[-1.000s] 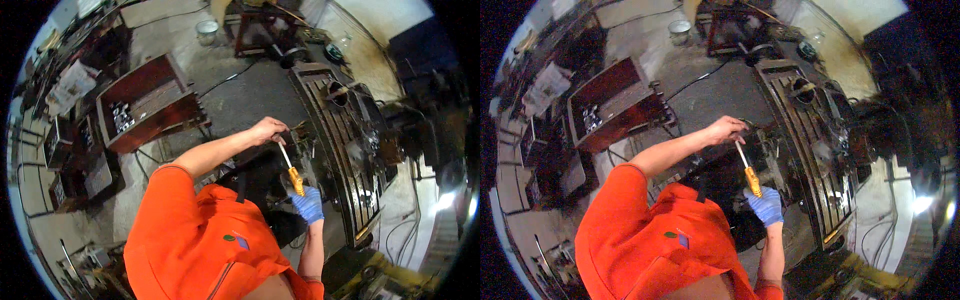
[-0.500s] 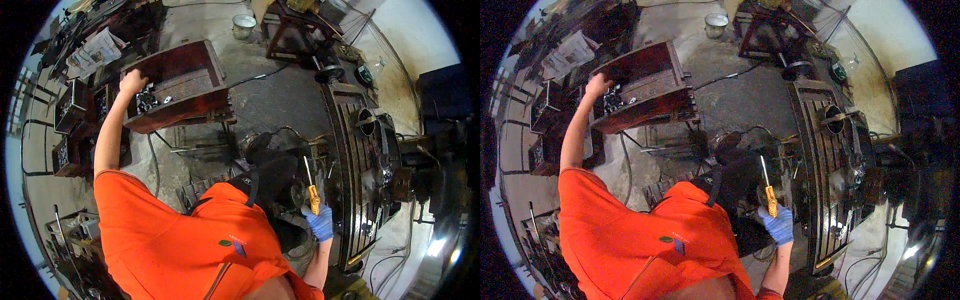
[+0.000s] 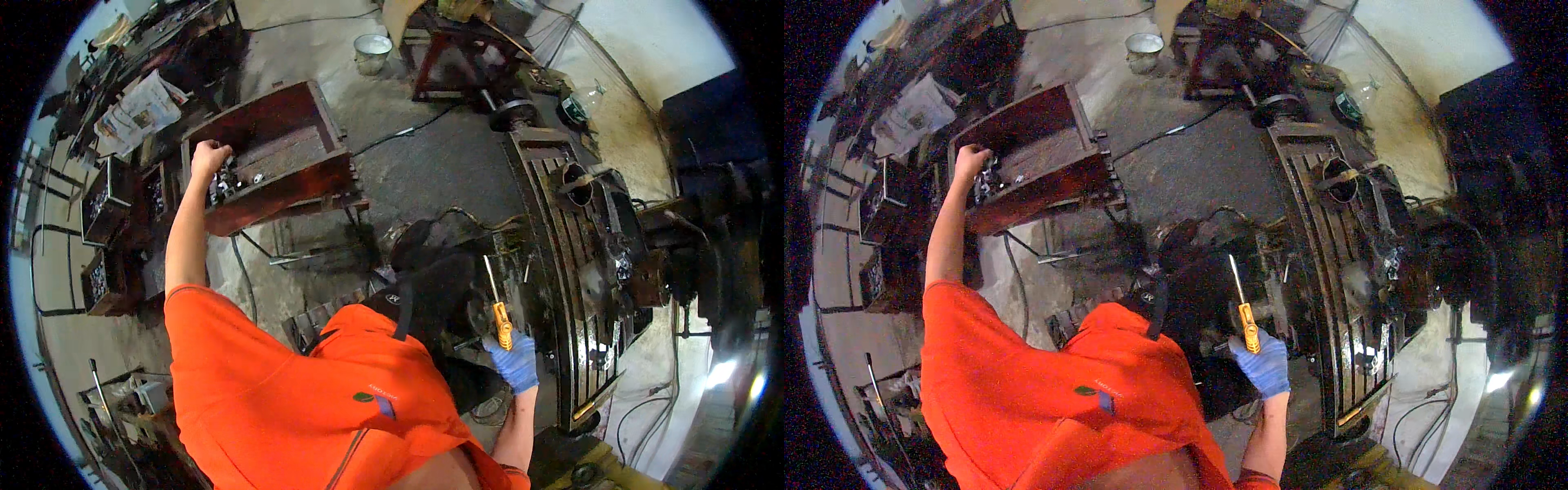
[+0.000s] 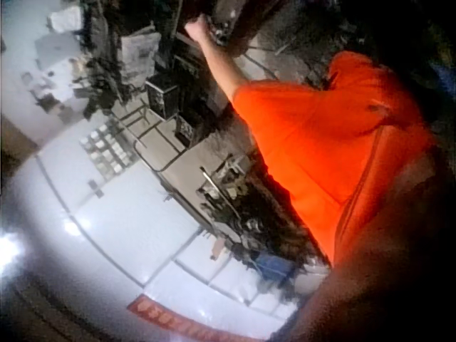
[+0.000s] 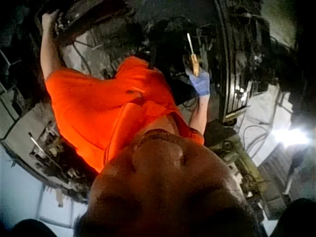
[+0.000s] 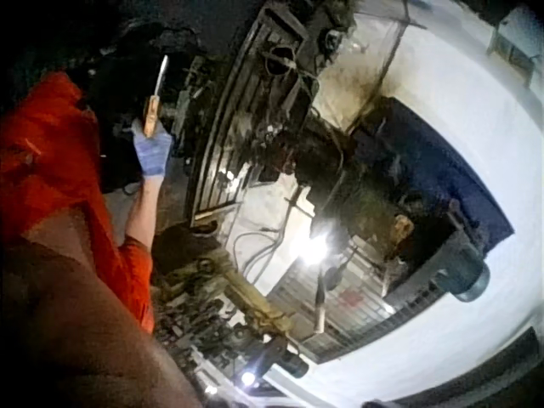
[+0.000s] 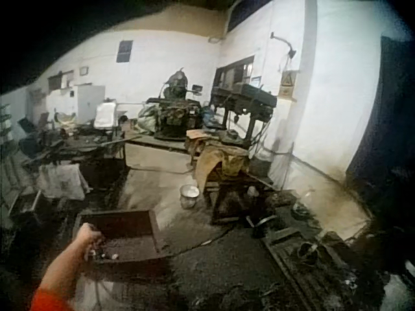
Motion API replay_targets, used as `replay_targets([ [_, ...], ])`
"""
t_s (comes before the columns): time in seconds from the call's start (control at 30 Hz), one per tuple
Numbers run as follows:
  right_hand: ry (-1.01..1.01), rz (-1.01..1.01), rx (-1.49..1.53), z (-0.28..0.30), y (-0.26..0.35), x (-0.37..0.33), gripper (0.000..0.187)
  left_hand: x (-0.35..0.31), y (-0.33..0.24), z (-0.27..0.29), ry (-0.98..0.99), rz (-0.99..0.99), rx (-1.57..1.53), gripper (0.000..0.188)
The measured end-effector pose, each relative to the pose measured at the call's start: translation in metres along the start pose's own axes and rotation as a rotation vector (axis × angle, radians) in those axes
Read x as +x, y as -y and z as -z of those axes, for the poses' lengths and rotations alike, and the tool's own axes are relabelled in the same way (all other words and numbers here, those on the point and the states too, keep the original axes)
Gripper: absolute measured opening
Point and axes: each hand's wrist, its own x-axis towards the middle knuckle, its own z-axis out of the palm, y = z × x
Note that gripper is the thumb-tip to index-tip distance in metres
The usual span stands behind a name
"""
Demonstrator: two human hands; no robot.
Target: The person cleans metal parts at a milling machine station. They use a brush and a compressed air nozzle to remove shavings from a small metal workpiece and then place the cleaned items into a bin.
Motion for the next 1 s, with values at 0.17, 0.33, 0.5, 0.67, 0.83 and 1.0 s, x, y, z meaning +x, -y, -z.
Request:
replay_targets([
  [0.17,0.012,0.008,0.045,0.01,0.024,-0.001,0.034,-0.031,-0.099,-0.024,0.327,-0.171,-0.938,0.027],
  [0.33,0.054,0.036,-0.068,0.031,0.052,-0.001,0.038,-0.114,-0.233,-0.095,0.774,-0.367,-1.093,0.014],
  [0.5,0.054,-0.063,-0.22,0.036,0.014,-0.014,0.045,-0.242,-0.326,-0.178,1.202,-0.637,-0.785,0.018],
  [0.67,0.008,-0.226,-0.077,0.063,-0.036,-0.061,0.04,-0.346,-0.385,-0.23,1.41,-0.777,-0.582,0.02],
  [0.83,-0.562,-0.332,0.225,0.095,-0.095,-0.092,0.029,-0.395,-0.453,-0.279,1.333,-1.08,-0.58,0.015],
  [1.0,-0.747,-0.329,0.53,0.054,-0.188,-0.069,0.027,-0.453,-0.5,-0.292,0.705,-1.568,-0.205,0.024],
])
